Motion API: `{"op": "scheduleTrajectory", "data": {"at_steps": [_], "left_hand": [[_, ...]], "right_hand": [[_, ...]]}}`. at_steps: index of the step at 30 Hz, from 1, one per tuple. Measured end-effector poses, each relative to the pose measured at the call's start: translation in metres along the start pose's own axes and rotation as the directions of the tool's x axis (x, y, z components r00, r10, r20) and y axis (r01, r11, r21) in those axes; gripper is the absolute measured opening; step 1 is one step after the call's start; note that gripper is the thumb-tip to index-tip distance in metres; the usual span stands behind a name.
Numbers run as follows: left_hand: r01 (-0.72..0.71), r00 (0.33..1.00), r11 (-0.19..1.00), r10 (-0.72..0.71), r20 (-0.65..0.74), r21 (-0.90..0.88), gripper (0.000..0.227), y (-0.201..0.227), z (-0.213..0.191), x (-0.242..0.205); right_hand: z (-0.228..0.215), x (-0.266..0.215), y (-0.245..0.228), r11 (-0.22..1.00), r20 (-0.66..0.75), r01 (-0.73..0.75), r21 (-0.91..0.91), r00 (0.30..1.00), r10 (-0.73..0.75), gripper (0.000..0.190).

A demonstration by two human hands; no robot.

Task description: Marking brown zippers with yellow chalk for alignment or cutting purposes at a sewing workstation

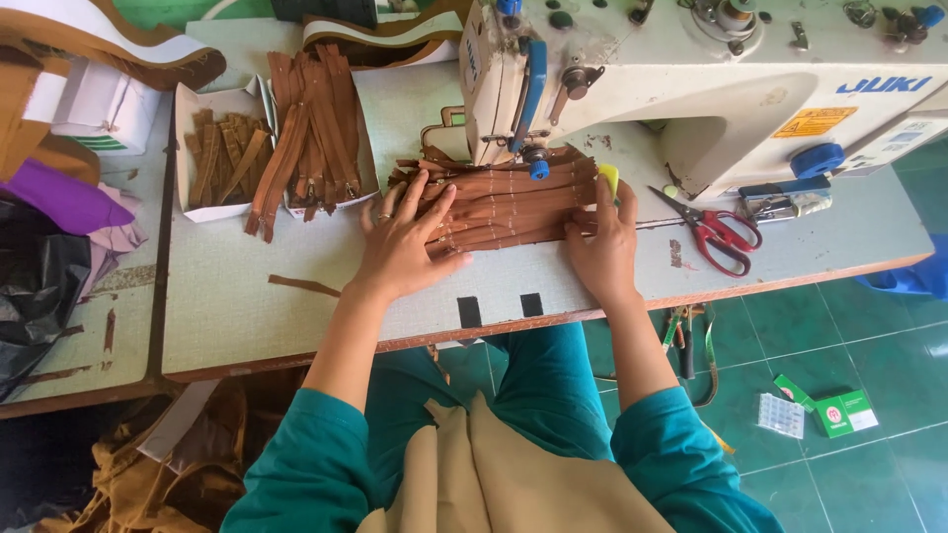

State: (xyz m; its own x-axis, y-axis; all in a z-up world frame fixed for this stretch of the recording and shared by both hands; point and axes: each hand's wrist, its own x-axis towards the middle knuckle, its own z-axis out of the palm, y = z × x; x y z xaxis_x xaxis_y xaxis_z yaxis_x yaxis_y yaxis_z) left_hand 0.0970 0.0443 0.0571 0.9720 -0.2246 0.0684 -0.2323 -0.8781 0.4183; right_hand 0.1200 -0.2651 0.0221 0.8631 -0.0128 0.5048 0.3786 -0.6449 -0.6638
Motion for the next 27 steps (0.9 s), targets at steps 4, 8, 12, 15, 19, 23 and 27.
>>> {"op": "scheduleTrajectory", "data": {"at_steps": [4, 8, 12, 15, 19, 23, 27], "left_hand": [[-0.018, 0.999, 0.999, 0.02, -0.035, 0.047, 0.079, -0.006, 0.012, 0.003], [-0.007, 1.0, 1.0, 0.008, -0.024, 0.021, 0.08, -0.009, 0.011, 0.004], [-0.048, 0.998, 0.998, 0.049, -0.036, 0.029, 0.073, -0.02, 0.014, 0.008], [-0.076, 0.993, 0.996, 0.08, -0.082, 0.056, 0.069, -0.025, 0.018, 0.008], [-0.076, 0.993, 0.997, 0.076, -0.086, 0.014, 0.069, -0.02, 0.018, -0.001], [-0.143, 0.972, 0.989, 0.149, -0.18, 0.047, 0.071, -0.018, 0.02, -0.012], [-0.146, 0.94, 0.989, 0.146, -0.309, 0.023, 0.064, -0.016, 0.015, -0.022]], "right_hand": [[-0.001, -0.007, -0.002, 0.999, -0.022, -0.001, 0.037, 1.0, 0.002, 0.074], [0.003, -0.007, 0.003, 0.999, -0.024, -0.013, 0.041, 1.0, 0.014, 0.078], [0.008, -0.005, 0.002, 1.0, -0.059, -0.009, -0.013, 0.998, 0.009, 0.075], [0.008, -0.002, 0.004, 0.999, -0.047, -0.019, -0.043, 0.999, 0.017, 0.074], [0.006, -0.006, -0.002, 0.999, -0.063, -0.02, -0.037, 0.998, 0.018, 0.075], [0.003, -0.015, -0.002, 1.0, -0.079, -0.016, -0.019, 0.997, 0.015, 0.071], [-0.001, -0.02, -0.006, 0.999, -0.113, 0.042, -0.032, 0.993, -0.045, 0.071]]}}
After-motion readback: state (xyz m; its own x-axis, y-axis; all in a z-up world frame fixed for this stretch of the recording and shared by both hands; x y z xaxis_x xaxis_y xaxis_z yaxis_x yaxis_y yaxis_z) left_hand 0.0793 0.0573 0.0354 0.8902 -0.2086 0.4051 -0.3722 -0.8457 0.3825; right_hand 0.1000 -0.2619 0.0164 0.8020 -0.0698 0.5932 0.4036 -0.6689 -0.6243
